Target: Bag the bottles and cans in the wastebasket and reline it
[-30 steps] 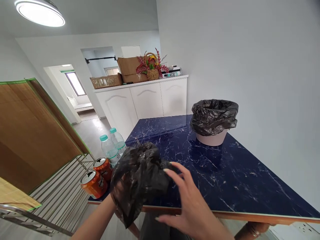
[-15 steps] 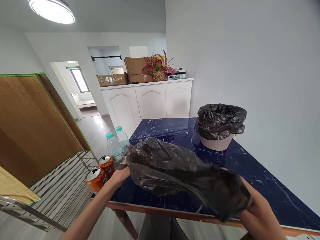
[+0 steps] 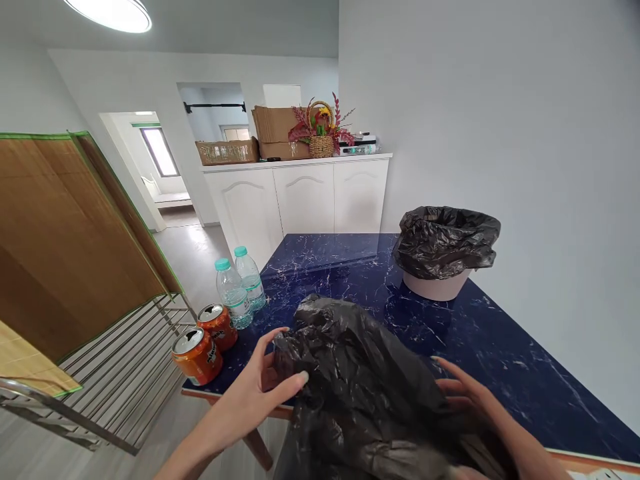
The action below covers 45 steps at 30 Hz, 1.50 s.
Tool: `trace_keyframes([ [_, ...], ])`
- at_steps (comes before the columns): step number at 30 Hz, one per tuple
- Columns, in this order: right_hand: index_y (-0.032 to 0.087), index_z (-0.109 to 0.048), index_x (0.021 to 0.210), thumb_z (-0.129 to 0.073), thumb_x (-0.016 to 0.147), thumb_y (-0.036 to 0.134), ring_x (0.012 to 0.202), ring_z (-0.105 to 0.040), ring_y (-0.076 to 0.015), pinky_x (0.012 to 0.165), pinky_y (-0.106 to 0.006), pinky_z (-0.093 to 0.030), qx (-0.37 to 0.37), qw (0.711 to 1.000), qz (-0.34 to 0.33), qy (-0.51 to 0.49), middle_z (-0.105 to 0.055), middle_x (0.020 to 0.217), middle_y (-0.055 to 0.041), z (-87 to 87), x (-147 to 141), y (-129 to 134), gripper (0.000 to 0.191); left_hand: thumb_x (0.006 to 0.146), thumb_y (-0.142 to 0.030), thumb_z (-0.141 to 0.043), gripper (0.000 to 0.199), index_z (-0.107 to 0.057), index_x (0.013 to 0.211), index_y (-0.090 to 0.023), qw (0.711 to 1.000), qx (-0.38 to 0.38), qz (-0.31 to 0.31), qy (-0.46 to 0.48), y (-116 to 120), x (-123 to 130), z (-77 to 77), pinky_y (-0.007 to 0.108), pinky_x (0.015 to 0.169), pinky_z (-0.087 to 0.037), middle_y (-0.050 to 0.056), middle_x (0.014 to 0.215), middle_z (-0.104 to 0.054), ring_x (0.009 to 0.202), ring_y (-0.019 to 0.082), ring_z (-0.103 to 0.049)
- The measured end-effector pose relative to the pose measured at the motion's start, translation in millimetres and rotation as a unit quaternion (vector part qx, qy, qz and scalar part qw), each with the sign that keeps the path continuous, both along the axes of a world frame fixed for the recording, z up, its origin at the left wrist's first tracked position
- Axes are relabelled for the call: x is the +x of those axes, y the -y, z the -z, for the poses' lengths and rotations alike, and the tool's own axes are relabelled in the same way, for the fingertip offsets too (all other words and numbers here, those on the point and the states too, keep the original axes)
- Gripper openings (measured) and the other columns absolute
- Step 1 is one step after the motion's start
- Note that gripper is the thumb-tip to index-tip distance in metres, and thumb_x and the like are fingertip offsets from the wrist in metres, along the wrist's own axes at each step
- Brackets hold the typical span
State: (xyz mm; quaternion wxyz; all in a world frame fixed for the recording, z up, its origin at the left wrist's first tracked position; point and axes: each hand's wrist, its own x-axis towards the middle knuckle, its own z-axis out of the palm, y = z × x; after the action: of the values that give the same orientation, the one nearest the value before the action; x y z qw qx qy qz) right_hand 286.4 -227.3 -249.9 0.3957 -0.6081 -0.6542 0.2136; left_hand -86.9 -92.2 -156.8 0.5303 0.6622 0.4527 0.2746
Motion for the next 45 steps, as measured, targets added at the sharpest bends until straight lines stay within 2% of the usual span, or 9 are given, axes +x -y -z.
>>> trace_keyframes([
  [5, 0.034, -0.053, 0.156, -0.061, 0.077, 0.022, 0.111, -0.078, -0.0315, 0.087, -0.038, -0.066, -0.051, 0.998, -0.029, 0.034, -0.078, 0.126, -0.0074, -8.1, -10, -46, 0.081, 0.088, -0.048, -0.070, 0.036, -0.068, 0.114, -0.023, 0.996, 0.073, -0.038, -0.028, -22, 23, -24.0, 0.040, 0.099, -0.058, 0.008, 0.118, -0.077, 0.118, 0.030, -0.071],
  [9, 0.030, -0.075, 0.127, -0.046, 0.073, 0.014, 0.116, -0.075, -0.0292, 0.101, -0.042, -0.060, 0.113, 0.989, 0.060, 0.076, -0.079, 0.122, -0.0040, -70.2, -9, -84, 0.064, 0.085, -0.037, -0.071, 0.040, -0.060, 0.120, -0.021, 0.957, 0.241, -0.163, 0.017, -53, 32, -69.3, 0.030, 0.071, -0.056, -0.001, 0.085, -0.070, 0.079, 0.019, -0.070],
  [13, 0.032, -0.069, 0.138, -0.047, 0.095, 0.018, 0.130, -0.067, -0.0329, 0.114, -0.054, -0.050, 0.355, 0.907, 0.215, 0.078, -0.073, 0.133, -0.0057, -146.8, -23, -84, 0.049, 0.087, -0.031, -0.076, 0.050, -0.050, 0.130, -0.027, 0.832, 0.489, -0.238, 0.112, -45, 47, -130.0, 0.026, 0.060, -0.050, -0.008, 0.074, -0.055, 0.063, 0.012, -0.059],
  [16, 0.035, -0.059, 0.149, -0.048, 0.100, 0.019, 0.142, -0.058, -0.0345, 0.122, -0.058, -0.043, 0.415, 0.886, 0.177, 0.103, -0.066, 0.147, -0.0056, -155.2, -26, -81, 0.053, 0.095, -0.036, -0.073, 0.040, -0.050, 0.128, -0.032, 0.733, 0.605, -0.291, 0.108, -26, 52, -148.8, 0.031, 0.067, -0.053, -0.003, 0.100, -0.061, 0.074, 0.011, -0.063],
  [19, 0.028, -0.055, 0.153, -0.046, 0.093, 0.012, 0.141, -0.059, -0.0334, 0.116, -0.054, -0.050, 0.337, 0.918, 0.070, 0.196, -0.065, 0.149, -0.0081, -109.9, -10, -97, 0.063, 0.090, -0.039, -0.074, 0.046, -0.050, 0.127, -0.027, 0.716, 0.636, -0.283, 0.054, -31, 39, -121.5, 0.031, 0.063, -0.052, 0.002, 0.116, -0.061, 0.075, 0.013, -0.065],
  [23, 0.022, -0.074, 0.117, -0.044, 0.074, -0.002, 0.120, -0.072, -0.0319, 0.101, -0.046, -0.058, 0.115, 0.943, -0.017, 0.312, -0.079, 0.116, -0.0109, -26.2, 20, -125, 0.058, 0.097, -0.030, -0.051, 0.042, -0.043, 0.137, -0.021, 0.848, 0.429, -0.156, -0.270, -69, 7, -43.8, 0.034, 0.065, -0.051, -0.001, 0.080, -0.063, 0.069, 0.023, -0.070],
  [27, 0.018, -0.074, 0.117, -0.045, 0.077, -0.003, 0.106, -0.078, -0.0330, 0.083, -0.040, -0.060, -0.057, 0.924, -0.025, 0.376, -0.078, 0.126, -0.0138, 12.3, 40, -126, 0.053, 0.094, -0.021, -0.048, 0.054, -0.035, 0.146, -0.017, 0.846, 0.286, -0.065, -0.445, -82, -12, 9.6, 0.034, 0.066, -0.048, 0.004, 0.084, -0.071, 0.083, 0.031, -0.076],
  [41, 0.024, -0.063, 0.148, -0.035, 0.105, 0.036, 0.102, -0.079, -0.0360, 0.078, -0.049, -0.064, -0.029, 0.945, 0.094, 0.312, -0.076, 0.133, -0.0131, 44.0, 77, -98, 0.052, 0.100, -0.043, -0.043, 0.035, -0.066, 0.120, -0.026, 0.868, 0.254, -0.033, -0.426, -53, -35, 26.2, 0.032, 0.060, -0.043, 0.004, 0.082, -0.072, 0.078, 0.027, -0.072],
  [45, 0.021, -0.050, 0.158, -0.043, 0.105, 0.046, 0.117, -0.074, -0.0394, 0.088, -0.054, -0.065, 0.053, 0.938, 0.116, 0.324, -0.068, 0.145, -0.0160, 45.4, 69, -90, 0.059, 0.098, -0.043, -0.049, 0.031, -0.064, 0.118, -0.024, 0.854, 0.309, -0.057, -0.415, -46, -41, 42.7, 0.035, 0.072, -0.053, 0.010, 0.116, -0.072, 0.098, 0.029, -0.072],
])
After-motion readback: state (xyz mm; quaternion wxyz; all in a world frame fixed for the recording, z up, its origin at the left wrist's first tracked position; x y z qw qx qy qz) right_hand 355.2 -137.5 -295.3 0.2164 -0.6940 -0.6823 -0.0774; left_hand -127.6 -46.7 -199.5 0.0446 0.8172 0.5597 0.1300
